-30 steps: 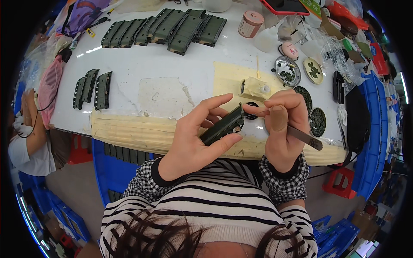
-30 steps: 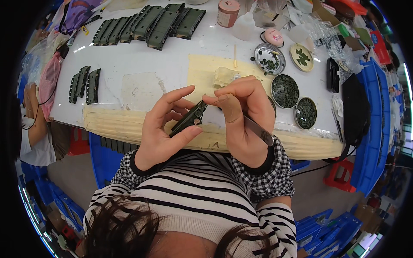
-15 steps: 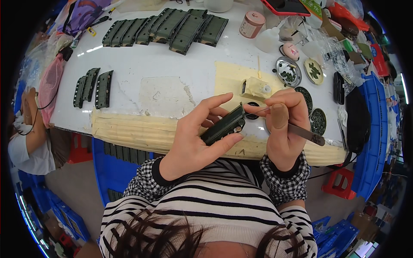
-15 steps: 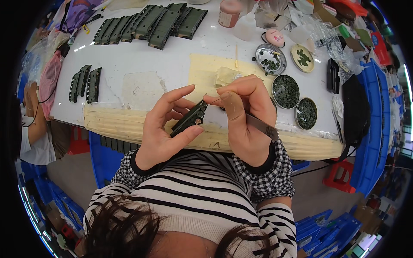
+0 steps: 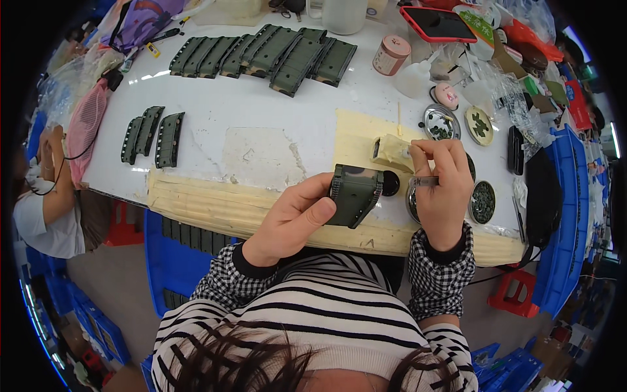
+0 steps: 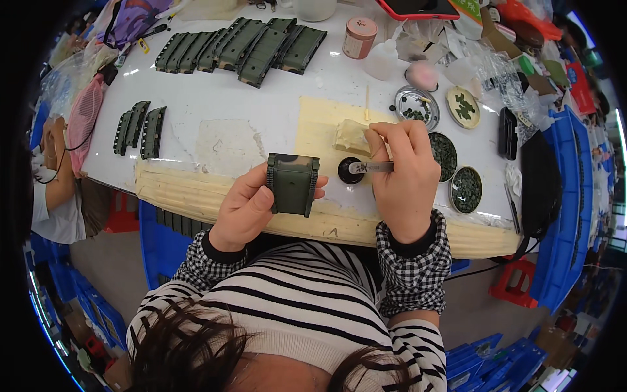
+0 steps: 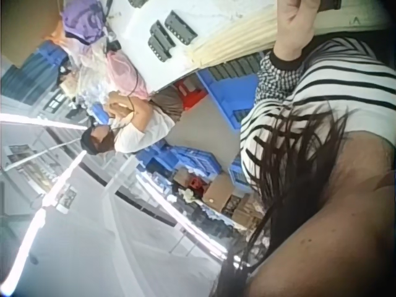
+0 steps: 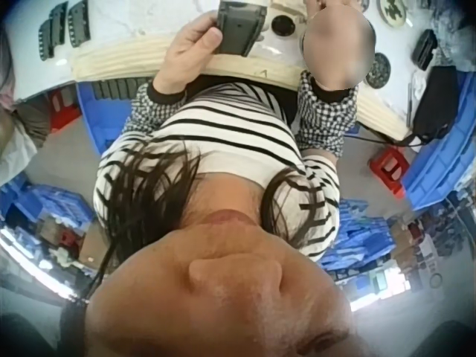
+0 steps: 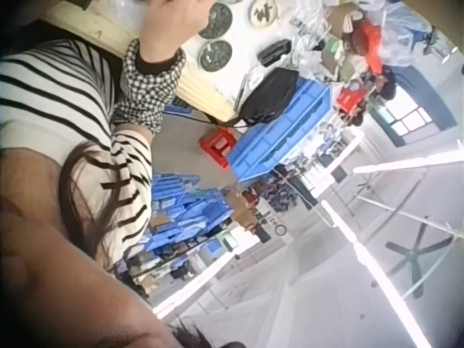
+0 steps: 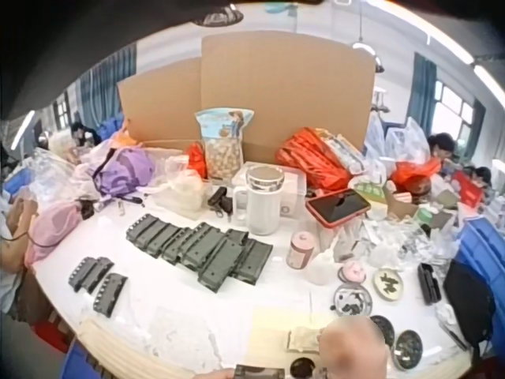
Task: Apply black paint or adhesive to specific spots on green plastic toy tank parts using a thin applicator tool.
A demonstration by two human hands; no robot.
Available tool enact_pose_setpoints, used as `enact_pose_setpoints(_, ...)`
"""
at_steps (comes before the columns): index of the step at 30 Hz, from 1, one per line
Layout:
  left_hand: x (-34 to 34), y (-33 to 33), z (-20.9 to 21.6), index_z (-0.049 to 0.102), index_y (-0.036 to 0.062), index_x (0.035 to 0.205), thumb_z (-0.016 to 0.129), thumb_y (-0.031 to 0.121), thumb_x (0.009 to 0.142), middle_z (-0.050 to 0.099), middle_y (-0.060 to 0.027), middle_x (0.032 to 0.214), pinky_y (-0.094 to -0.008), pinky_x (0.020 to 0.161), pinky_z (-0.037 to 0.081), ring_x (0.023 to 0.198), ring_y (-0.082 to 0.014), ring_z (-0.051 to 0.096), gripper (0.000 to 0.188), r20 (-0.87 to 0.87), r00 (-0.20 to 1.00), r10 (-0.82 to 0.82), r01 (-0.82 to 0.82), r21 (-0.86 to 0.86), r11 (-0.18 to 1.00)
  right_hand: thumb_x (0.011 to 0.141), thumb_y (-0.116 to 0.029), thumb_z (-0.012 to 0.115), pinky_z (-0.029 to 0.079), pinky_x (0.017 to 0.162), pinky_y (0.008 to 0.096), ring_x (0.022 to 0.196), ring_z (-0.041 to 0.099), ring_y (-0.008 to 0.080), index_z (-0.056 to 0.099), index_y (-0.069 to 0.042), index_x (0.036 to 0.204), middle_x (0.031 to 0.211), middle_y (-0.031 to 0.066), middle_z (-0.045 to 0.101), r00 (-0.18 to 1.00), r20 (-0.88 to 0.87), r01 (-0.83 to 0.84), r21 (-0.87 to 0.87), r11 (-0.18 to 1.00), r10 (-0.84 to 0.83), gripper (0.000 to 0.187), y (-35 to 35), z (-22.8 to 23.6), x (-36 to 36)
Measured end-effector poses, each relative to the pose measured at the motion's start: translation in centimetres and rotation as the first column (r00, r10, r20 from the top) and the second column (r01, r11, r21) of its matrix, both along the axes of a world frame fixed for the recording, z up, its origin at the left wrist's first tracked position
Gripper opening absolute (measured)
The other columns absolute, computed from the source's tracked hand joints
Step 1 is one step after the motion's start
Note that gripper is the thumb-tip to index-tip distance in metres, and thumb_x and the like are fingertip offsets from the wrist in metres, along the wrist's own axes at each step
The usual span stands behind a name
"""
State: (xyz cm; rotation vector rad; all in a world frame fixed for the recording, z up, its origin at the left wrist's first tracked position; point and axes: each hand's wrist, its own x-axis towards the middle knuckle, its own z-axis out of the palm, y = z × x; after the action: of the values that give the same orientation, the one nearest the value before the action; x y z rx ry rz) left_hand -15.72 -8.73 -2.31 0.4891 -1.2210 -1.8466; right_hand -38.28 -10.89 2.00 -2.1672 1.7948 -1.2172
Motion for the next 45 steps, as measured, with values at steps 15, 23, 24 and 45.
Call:
enact_pose_setpoints(15,3.8,-0.6,3.6,0.044,0.0009,0.130,0.071,0.012,0.081,0.061,-0.0119,0.102,-0.0253,0.069,0.051,0.081,-0.0127,0.060,0.056,0.378,0.785,0.490,-0.520,-0.027,0.854,0.076,-0.002,0.066,0.047,0.064,0.0336,0.077,0.060,0.0233,0.061,-0.001,0.113,0.088,0.0129,0.060,0.958,-0.228,-0.174,0.009,0.985,0.172,0.037,-7.2,3.4,-6.4)
enact_pose_setpoints(23,10.2,-2.2,1.8,0.056,-0.0035,0.118,0.077,0.013,0.072,0.054,-0.0144,0.098,-0.0344,0.079,0.048,0.089,-0.0269,0.057,0.053,0.451,-0.060,0.890,-0.380,-0.835,0.398,0.080,-0.026,0.073,0.049,0.063,0.0354,0.067,0.062,0.0240,0.061,0.002,0.112,0.083,0.0161,0.067,0.935,-0.282,-0.110,0.352,0.929,0.217,0.044,-14.9,1.3,-4.6)
enact_pose_setpoints(24,10.8,-2.5,2.0,0.056,-0.0031,0.117,0.077,0.015,0.073,0.057,-0.0161,0.098,-0.0354,0.078,0.049,0.089,-0.0287,0.059,0.052,0.472,-0.118,0.874,-0.355,-0.842,0.407,0.081,-0.025,0.072,0.049,0.063,0.0356,0.065,0.062,0.0238,0.061,0.002,0.110,0.083,0.0164,0.068,0.927,-0.303,-0.107,0.345,0.932,0.219,0.041,-14.8,1.4,-4.3)
enact_pose_setpoints(45,8.2,-4.0,2.2,0.062,0.0031,0.112,0.074,0.021,0.082,0.064,-0.0153,0.106,-0.0410,0.089,0.048,0.109,-0.0352,0.059,0.036,0.183,-0.186,0.965,-0.088,-0.982,0.170,0.059,-0.012,0.080,0.042,0.061,0.0300,0.064,0.054,0.0185,0.070,-0.013,0.100,0.080,-0.0007,0.061,0.710,-0.695,-0.167,-0.006,0.986,0.116,0.042,0.9,6.2,-9.1)
